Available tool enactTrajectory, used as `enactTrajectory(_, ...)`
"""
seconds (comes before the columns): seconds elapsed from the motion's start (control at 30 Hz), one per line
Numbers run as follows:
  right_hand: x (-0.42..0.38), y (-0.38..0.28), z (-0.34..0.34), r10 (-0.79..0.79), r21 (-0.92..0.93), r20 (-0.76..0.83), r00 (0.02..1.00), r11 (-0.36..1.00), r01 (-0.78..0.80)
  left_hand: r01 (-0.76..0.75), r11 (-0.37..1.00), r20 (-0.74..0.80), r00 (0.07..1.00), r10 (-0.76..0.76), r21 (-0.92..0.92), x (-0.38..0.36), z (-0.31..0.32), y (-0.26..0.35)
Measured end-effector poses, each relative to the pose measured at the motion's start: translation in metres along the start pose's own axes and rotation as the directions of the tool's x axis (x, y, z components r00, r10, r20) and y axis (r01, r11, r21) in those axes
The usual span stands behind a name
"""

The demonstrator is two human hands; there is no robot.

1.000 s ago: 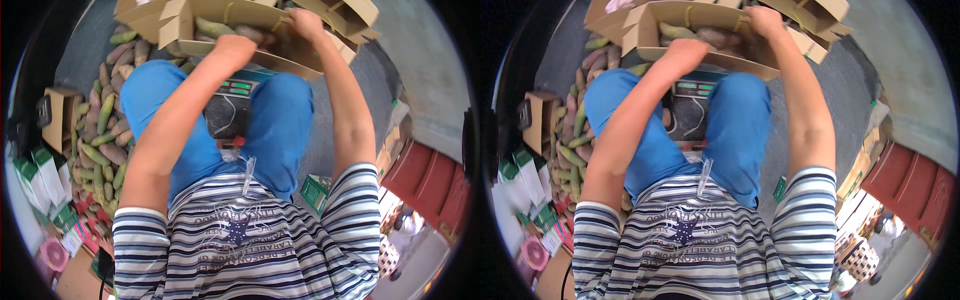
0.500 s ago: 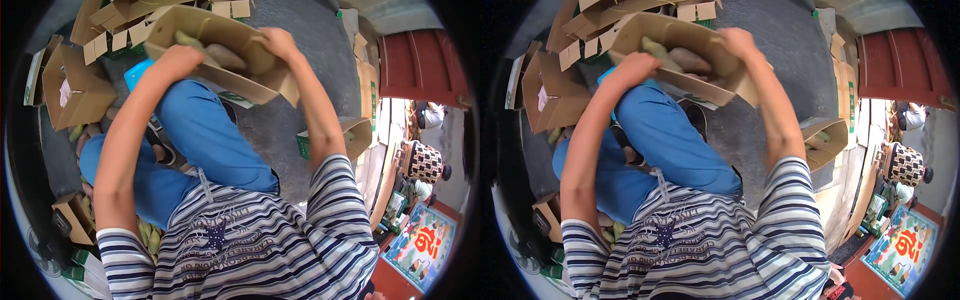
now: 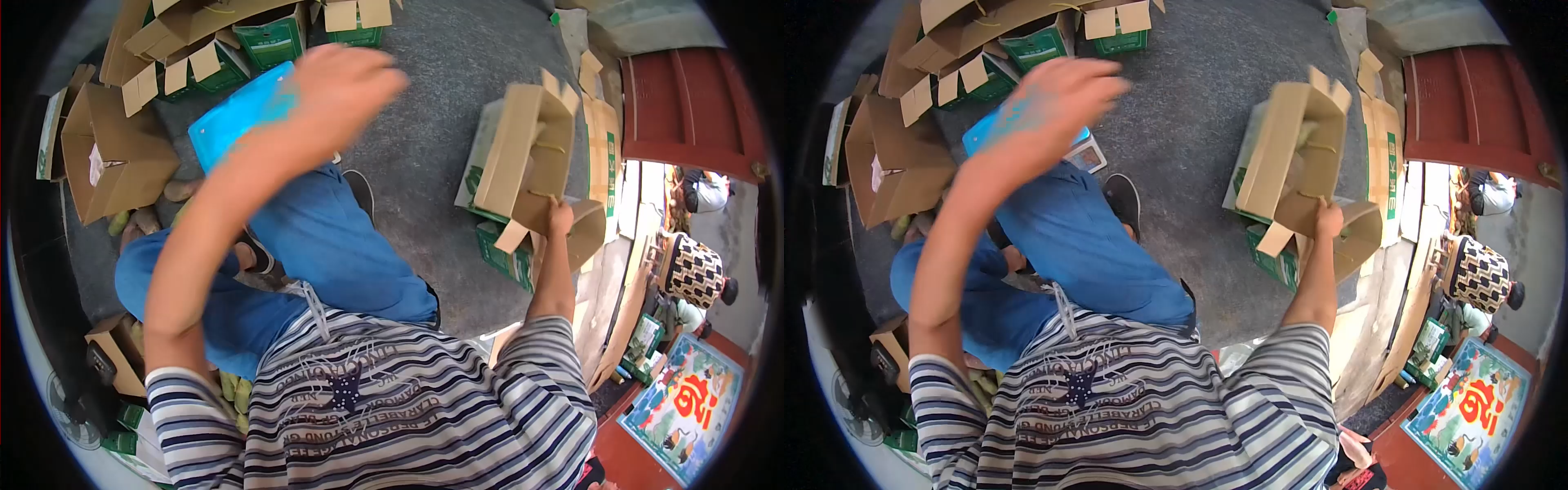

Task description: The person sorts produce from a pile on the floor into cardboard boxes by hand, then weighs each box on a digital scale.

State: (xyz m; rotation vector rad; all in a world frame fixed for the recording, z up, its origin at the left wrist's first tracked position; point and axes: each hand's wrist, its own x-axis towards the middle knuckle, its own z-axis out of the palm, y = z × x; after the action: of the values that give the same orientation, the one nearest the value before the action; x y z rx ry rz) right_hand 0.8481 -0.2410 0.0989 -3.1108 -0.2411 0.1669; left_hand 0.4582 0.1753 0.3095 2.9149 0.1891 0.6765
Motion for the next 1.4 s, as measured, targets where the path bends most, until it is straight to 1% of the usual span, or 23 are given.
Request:
enactTrajectory(0.03, -0.002, 0.005, -0.003, 0.029, 0.032, -0.043, 0.999, 0.999, -0.027, 0.072, 0.997, 0.018, 0.997, -0.071, -0.032, -0.021, -0.015, -0.011)
enactTrajectory(0.1, -0.013, 0.015, -0.005, 0.095, 0.097, -0.120, 0.988, 0.992, -0.083, 0.319, 0.945, 0.122, 0.943, -0.310, -0.071, -0.058, -0.045, -0.025)
enactTrajectory(0.17, -0.009, 0.020, -0.001, 0.177, 0.174, -0.104, 0.979, 0.972, -0.158, 0.486, 0.867, 0.161, 0.870, -0.466, -0.114, -0.092, -0.064, -0.030)
enactTrajectory(0.23, -0.003, 0.018, 0.007, 0.261, 0.281, -0.123, 0.958, 0.935, -0.218, 0.555, 0.826, 0.151, 0.829, -0.539, -0.097, -0.125, -0.073, -0.037)
enactTrajectory(0.33, 0.031, 0.026, 0.029, 0.186, 0.182, -0.073, 0.980, 0.968, -0.170, 0.618, 0.781, 0.095, 0.786, -0.611, -0.091, -0.155, -0.070, -0.051)
enactTrajectory(0.4, 0.033, 0.006, 0.011, 0.206, 0.096, -0.040, 0.978, 0.975, -0.201, 0.640, 0.762, 0.055, 0.768, -0.638, -0.101, -0.170, -0.061, -0.060)
enactTrajectory(0.43, 0.035, -0.007, -0.003, 0.216, 0.047, -0.025, 0.976, 0.976, -0.214, 0.644, 0.765, 0.090, 0.764, -0.639, -0.026, -0.178, -0.054, -0.065)
enactTrajectory(0.47, 0.035, -0.024, -0.013, 0.102, 0.034, -0.159, 0.982, 0.995, -0.098, 0.642, 0.766, 0.126, 0.756, -0.642, 0.047, -0.185, -0.047, -0.071)
enactTrajectory(0.53, 0.032, -0.057, -0.033, -0.120, -0.029, -0.413, 0.903, 0.993, 0.118, 0.631, 0.761, 0.219, 0.729, -0.649, 0.151, -0.191, -0.042, -0.075)
enactTrajectory(0.6, 0.043, -0.104, -0.046, -0.381, 0.008, -0.453, 0.806, 0.902, 0.431, 0.620, 0.758, 0.339, 0.681, -0.649, 0.204, -0.190, -0.038, -0.073)
enactTrajectory(0.63, 0.051, -0.136, -0.052, -0.442, 0.059, -0.317, 0.839, 0.874, 0.483, 0.614, 0.754, 0.361, 0.665, -0.653, 0.232, -0.191, -0.037, -0.072)
enactTrajectory(0.67, 0.047, -0.173, -0.057, -0.568, 0.228, -0.314, 0.761, 0.733, 0.641, 0.608, 0.750, 0.383, 0.648, -0.659, 0.260, -0.192, -0.036, -0.070)
enactTrajectory(0.7, 0.029, -0.220, -0.066, -0.633, 0.322, -0.344, 0.694, 0.614, 0.720, 0.604, 0.743, 0.403, 0.627, -0.666, 0.288, -0.194, -0.036, -0.068)
enactTrajectory(0.73, -0.008, -0.273, -0.087, -0.672, 0.441, -0.273, 0.688, 0.548, 0.711, 0.593, 0.743, 0.400, 0.628, -0.668, 0.311, -0.196, -0.034, -0.067)
enactTrajectory(0.77, -0.022, -0.312, -0.089, -0.744, 0.539, -0.271, 0.611, 0.408, 0.736, 0.587, 0.749, 0.397, 0.636, -0.662, 0.308, -0.198, -0.031, -0.066)
enactTrajectory(0.83, -0.076, -0.393, -0.110, -0.825, 0.853, -0.095, 0.557, 0.220, 0.473, 0.575, 0.760, 0.393, 0.652, -0.649, 0.302, -0.203, -0.027, -0.066)
enactTrajectory(0.9, -0.110, -0.464, -0.116, -0.887, 0.956, 0.023, 0.462, 0.155, 0.251, 0.594, 0.745, 0.418, 0.620, -0.665, 0.304, -0.201, -0.028, -0.065)
enactTrajectory(0.97, -0.134, -0.525, -0.118, -0.914, 0.996, 0.082, 0.397, 0.088, -0.002, 0.614, 0.735, 0.433, 0.601, -0.672, 0.288, -0.201, -0.030, -0.062)
enactTrajectory(1.07, -0.142, -0.605, -0.112, -0.871, 0.895, 0.288, 0.397, 0.097, -0.435, 0.646, 0.702, 0.442, 0.558, -0.702, 0.301, -0.199, -0.033, -0.060)
enactTrajectory(1.17, -0.149, -0.659, -0.113, -0.796, 0.830, 0.380, 0.471, 0.069, -0.553, 0.649, 0.699, 0.442, 0.555, -0.705, 0.301, -0.200, -0.034, -0.057)
enactTrajectory(1.23, -0.136, -0.693, -0.103, -0.731, 0.729, 0.459, 0.505, -0.015, -0.684, 0.639, 0.696, 0.449, 0.543, -0.710, 0.327, -0.202, -0.032, -0.056)
enactTrajectory(1.3, -0.120, -0.717, -0.094, -0.732, 0.649, 0.503, 0.460, -0.032, -0.760, 0.635, 0.701, 0.428, 0.563, -0.707, 0.324, -0.206, -0.030, -0.052)
enactTrajectory(1.4, -0.121, -0.725, -0.090, -0.674, 0.741, 0.442, 0.591, -0.097, -0.665, 0.637, 0.701, 0.402, 0.578, -0.710, 0.321, -0.207, -0.030, -0.050)
